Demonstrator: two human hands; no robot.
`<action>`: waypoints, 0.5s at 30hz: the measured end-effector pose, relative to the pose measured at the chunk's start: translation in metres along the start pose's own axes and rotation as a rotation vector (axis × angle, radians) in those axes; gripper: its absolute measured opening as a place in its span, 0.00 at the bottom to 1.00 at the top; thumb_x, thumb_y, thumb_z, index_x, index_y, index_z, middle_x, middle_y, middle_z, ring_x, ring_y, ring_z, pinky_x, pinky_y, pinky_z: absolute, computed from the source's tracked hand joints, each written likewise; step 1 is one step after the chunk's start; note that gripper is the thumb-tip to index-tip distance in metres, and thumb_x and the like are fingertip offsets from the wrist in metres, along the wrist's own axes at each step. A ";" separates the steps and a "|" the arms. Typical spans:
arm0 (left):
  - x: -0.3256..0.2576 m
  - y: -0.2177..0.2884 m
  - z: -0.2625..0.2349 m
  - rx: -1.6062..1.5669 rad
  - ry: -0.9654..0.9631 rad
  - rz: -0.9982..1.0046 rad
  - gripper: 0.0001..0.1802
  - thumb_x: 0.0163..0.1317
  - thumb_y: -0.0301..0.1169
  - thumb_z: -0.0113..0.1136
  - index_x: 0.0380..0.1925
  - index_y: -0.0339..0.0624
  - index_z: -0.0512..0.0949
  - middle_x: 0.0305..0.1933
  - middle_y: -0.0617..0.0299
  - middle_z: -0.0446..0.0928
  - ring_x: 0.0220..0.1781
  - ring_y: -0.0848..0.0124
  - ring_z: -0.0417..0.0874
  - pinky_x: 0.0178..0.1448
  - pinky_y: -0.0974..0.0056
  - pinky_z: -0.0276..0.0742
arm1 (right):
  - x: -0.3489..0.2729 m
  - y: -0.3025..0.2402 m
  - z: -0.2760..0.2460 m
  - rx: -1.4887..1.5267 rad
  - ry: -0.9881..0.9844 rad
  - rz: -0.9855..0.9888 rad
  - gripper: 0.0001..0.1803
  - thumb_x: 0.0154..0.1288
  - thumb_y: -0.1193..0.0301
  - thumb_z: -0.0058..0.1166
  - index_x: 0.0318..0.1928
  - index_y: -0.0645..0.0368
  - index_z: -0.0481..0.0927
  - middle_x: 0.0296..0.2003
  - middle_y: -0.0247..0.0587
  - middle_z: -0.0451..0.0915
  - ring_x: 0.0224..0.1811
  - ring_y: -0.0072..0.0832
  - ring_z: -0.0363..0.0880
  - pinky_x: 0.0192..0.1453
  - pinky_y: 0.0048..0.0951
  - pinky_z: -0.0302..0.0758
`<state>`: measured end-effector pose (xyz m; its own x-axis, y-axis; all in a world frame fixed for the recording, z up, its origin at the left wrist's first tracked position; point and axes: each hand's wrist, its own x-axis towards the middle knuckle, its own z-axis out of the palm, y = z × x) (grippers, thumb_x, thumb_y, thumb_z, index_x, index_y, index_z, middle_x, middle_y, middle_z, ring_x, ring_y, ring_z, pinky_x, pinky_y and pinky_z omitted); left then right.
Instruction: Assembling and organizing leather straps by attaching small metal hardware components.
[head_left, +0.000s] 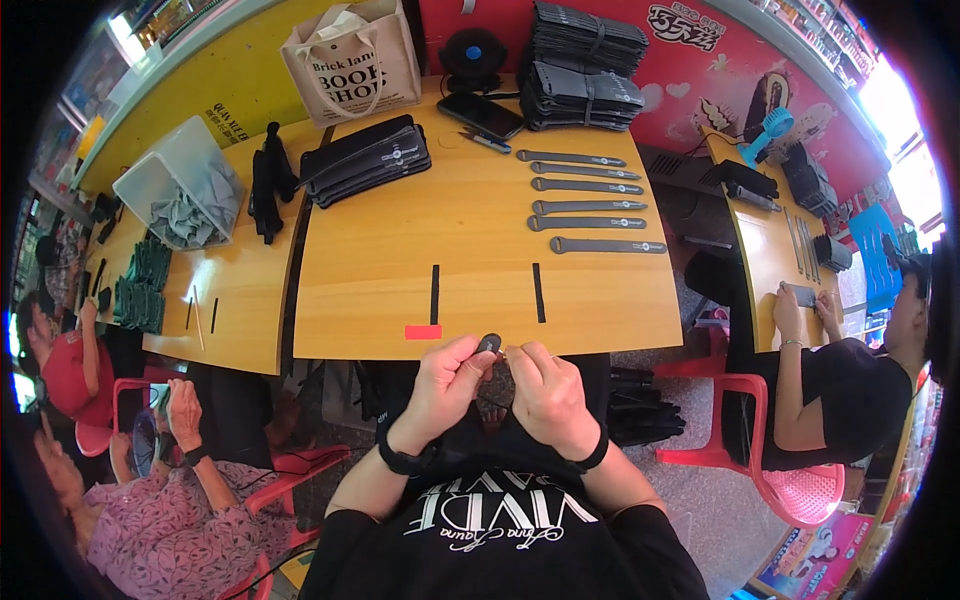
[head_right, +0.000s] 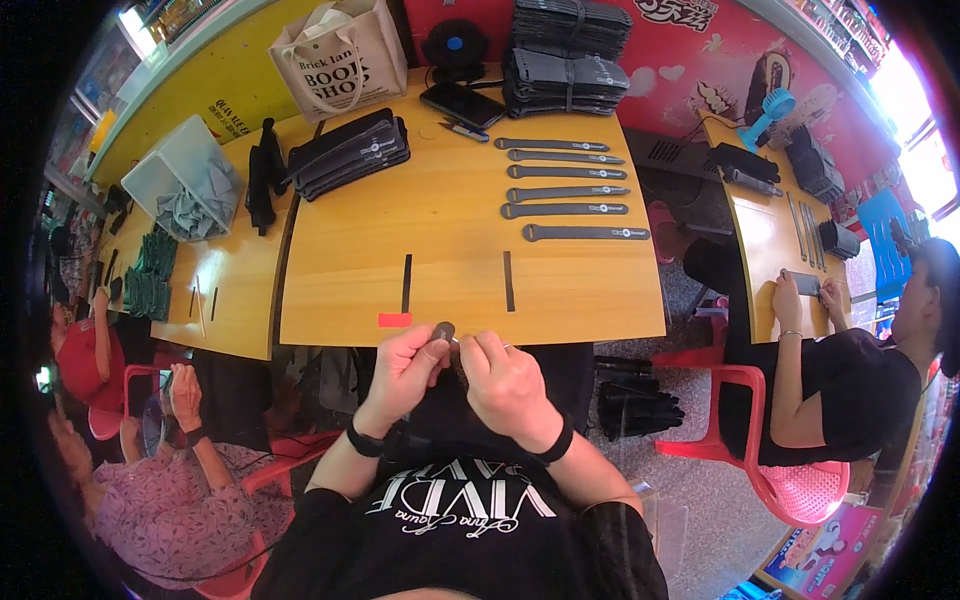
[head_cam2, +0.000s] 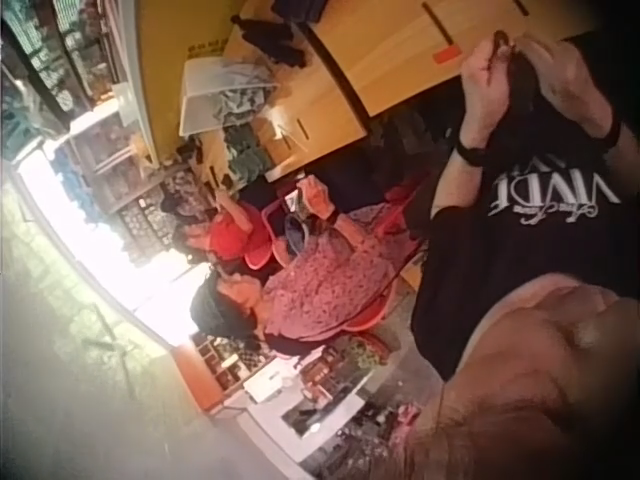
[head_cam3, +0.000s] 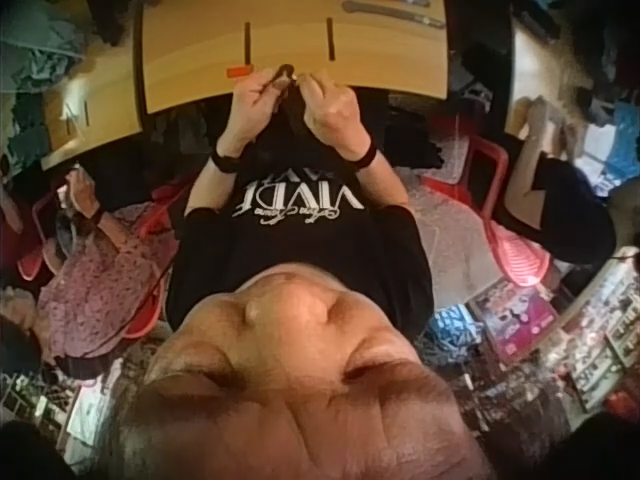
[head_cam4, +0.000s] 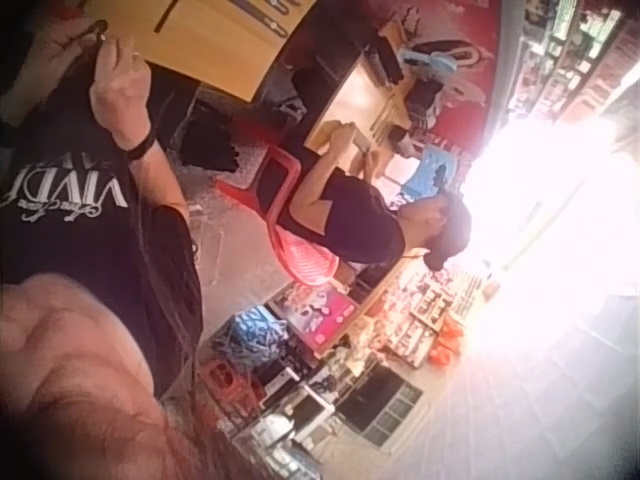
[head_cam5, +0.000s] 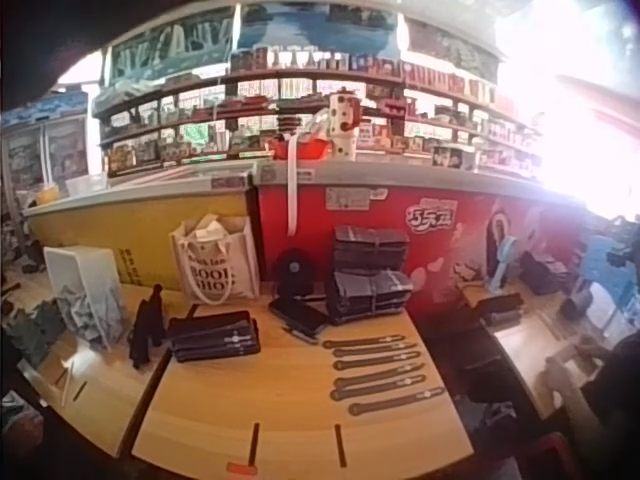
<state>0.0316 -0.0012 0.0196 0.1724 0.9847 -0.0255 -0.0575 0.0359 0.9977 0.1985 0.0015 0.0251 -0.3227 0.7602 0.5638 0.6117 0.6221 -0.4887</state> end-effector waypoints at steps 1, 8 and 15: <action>0.004 0.004 -0.004 0.174 -0.084 0.092 0.09 0.69 0.30 0.52 0.33 0.37 0.77 0.24 0.70 0.73 0.23 0.84 0.68 0.25 0.77 0.61 | 0.001 0.003 -0.004 -0.100 -0.038 -0.114 0.14 0.44 0.80 0.55 0.36 0.65 0.76 0.26 0.42 0.71 0.23 0.32 0.75 0.23 0.29 0.72; 0.010 0.021 -0.024 0.618 -0.442 0.206 0.06 0.58 0.21 0.56 0.24 0.31 0.71 0.24 0.53 0.73 0.26 0.60 0.77 0.31 0.60 0.71 | 0.018 0.022 -0.030 -0.358 -0.183 -0.618 0.16 0.42 0.73 0.55 0.35 0.67 0.77 0.28 0.39 0.73 0.24 0.26 0.73 0.25 0.24 0.71; -0.005 0.015 0.007 1.237 -0.279 0.313 0.06 0.49 0.20 0.56 0.28 0.32 0.73 0.28 0.50 0.72 0.29 0.56 0.79 0.29 0.57 0.75 | 0.013 0.010 -0.029 -0.446 -0.367 -0.431 0.08 0.45 0.73 0.57 0.28 0.61 0.76 0.24 0.36 0.70 0.25 0.28 0.73 0.26 0.26 0.70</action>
<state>0.0367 -0.0066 0.0350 0.5221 0.8490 0.0813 0.7791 -0.5136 0.3596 0.2214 0.0125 0.0465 -0.7760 0.5269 0.3468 0.5865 0.8050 0.0892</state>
